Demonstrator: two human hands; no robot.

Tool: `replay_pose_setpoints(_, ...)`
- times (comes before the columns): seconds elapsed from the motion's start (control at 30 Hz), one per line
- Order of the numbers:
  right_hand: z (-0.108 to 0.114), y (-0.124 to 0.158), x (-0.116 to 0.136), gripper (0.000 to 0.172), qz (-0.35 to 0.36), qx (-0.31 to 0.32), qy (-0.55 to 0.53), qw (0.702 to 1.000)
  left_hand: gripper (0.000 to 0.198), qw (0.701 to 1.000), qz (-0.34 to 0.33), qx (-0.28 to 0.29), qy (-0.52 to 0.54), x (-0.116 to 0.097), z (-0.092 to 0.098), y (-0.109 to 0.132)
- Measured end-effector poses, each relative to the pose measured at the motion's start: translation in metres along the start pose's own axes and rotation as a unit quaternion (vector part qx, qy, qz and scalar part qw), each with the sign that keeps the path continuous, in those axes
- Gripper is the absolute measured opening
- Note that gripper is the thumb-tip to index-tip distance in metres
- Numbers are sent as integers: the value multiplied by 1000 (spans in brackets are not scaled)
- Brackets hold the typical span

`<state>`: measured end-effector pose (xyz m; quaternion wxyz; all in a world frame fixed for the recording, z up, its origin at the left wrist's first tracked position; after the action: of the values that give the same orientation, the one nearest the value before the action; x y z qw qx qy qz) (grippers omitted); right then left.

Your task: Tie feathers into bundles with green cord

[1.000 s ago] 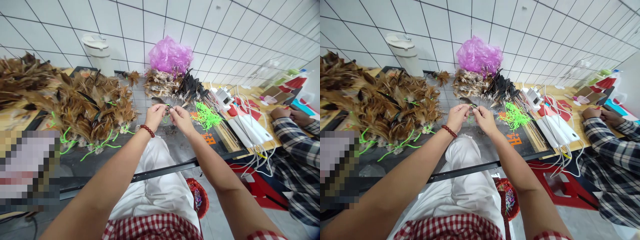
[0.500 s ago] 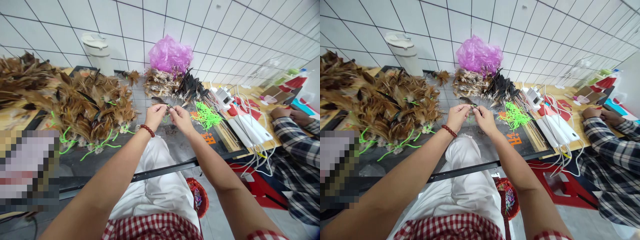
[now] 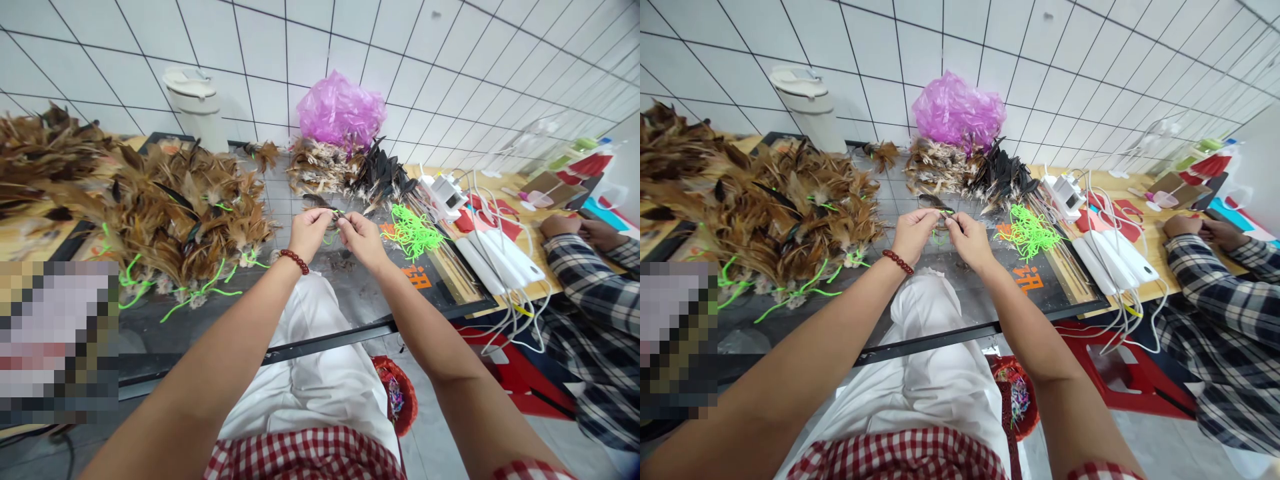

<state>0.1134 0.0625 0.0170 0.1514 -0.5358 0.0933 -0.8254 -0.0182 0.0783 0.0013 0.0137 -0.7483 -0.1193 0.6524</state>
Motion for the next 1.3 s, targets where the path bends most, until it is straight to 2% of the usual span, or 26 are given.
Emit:
replay_pose_setpoints(0.17,1,0,4,27,5,-6,20,1000,20,999,-35,-6,-32,-5,2,0)
replay_pose_setpoints(0.3,3,0,7,27,18,-10,54,998,22,993,-67,17,-100,-10,2,1)
replay_pose_setpoints(0.5,7,0,11,26,53,-16,114,992,22,952,-187,32,-241,-26,2,5)
replay_pose_setpoints(0.63,8,1,12,27,56,-7,132,990,22,931,-211,36,-295,-30,3,7)
replay_pose_setpoints(0.77,8,1,15,28,63,12,142,988,22,933,-213,47,-286,-32,2,6)
replay_pose_setpoints(0.87,9,2,17,29,71,26,136,988,21,950,-192,72,-237,-31,0,4)
replay_pose_setpoints(1.0,8,1,13,32,74,54,74,993,17,982,-75,114,-130,-21,-2,2)
replay_pose_setpoints(1.13,5,1,5,35,38,76,-8,996,14,986,4,158,-45,-12,-9,4)
replay_pose_setpoints(1.3,0,0,5,38,-5,73,-104,992,12,990,30,136,1,-9,-10,4)
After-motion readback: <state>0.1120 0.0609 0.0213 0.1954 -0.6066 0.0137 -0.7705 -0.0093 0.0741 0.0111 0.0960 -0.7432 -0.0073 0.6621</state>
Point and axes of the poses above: each hand's wrist, its own y-axis away from the middle knuckle, its own z-axis out of the back of the hand, x = y × z, the point moved 7 cm from there along -y, towards the middle knuckle, and after that the axes turned 1 degree about -x, right-handed, at the moved point
